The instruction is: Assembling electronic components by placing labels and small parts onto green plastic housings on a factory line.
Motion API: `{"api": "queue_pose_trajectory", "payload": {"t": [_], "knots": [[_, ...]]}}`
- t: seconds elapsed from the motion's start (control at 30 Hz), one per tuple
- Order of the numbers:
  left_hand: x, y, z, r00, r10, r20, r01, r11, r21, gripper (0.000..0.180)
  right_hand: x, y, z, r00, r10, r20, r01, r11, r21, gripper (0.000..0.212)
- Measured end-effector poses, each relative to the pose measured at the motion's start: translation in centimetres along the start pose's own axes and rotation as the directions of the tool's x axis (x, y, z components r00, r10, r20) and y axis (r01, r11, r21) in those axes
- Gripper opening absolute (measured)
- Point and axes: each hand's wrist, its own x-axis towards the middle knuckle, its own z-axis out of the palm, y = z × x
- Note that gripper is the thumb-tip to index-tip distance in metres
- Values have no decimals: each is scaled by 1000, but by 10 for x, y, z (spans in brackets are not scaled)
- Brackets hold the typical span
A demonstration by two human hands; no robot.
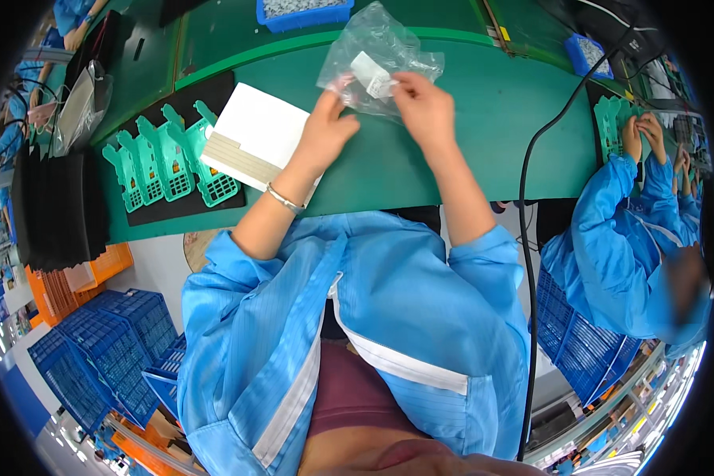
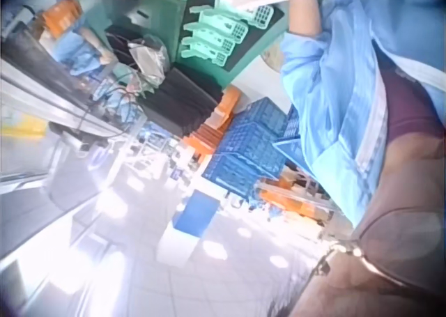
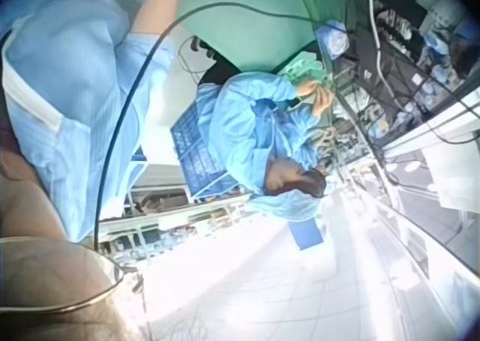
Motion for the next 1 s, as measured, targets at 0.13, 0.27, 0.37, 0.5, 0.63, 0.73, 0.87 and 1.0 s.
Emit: {"api": "queue_pose_trajectory", "payload": {"t": [0.13,0.27,0.37,0.5,0.63,0.73,0.87,1.0], "knots": [[14,-1,18,968,217,127,-248,743,622,47,3,12,15,982,-138,130,167,955,-247,18],[29,-5,28,951,255,172,-290,555,780,38,6,28,-1,984,-34,175,31,999,20,29],[40,-17,25,883,387,265,-381,264,886,29,8,34,-17,981,86,173,-94,995,37,31],[48,-18,22,878,380,291,-405,264,875,20,22,13,-43,968,199,-150,-178,974,139,27],[59,-24,22,888,363,282,-405,326,854,13,41,20,-39,963,74,258,-138,961,240,44],[70,-22,11,990,26,-136,60,803,592,14,18,6,-27,859,-233,457,288,956,-54,51],[64,-3,30,972,-214,102,219,975,-41,30,-3,13,-30,969,-219,115,220,975,1,32],[60,31,19,930,-250,270,216,965,149,27,-9,28,-80,999,-17,34,14,994,105,24]]}}
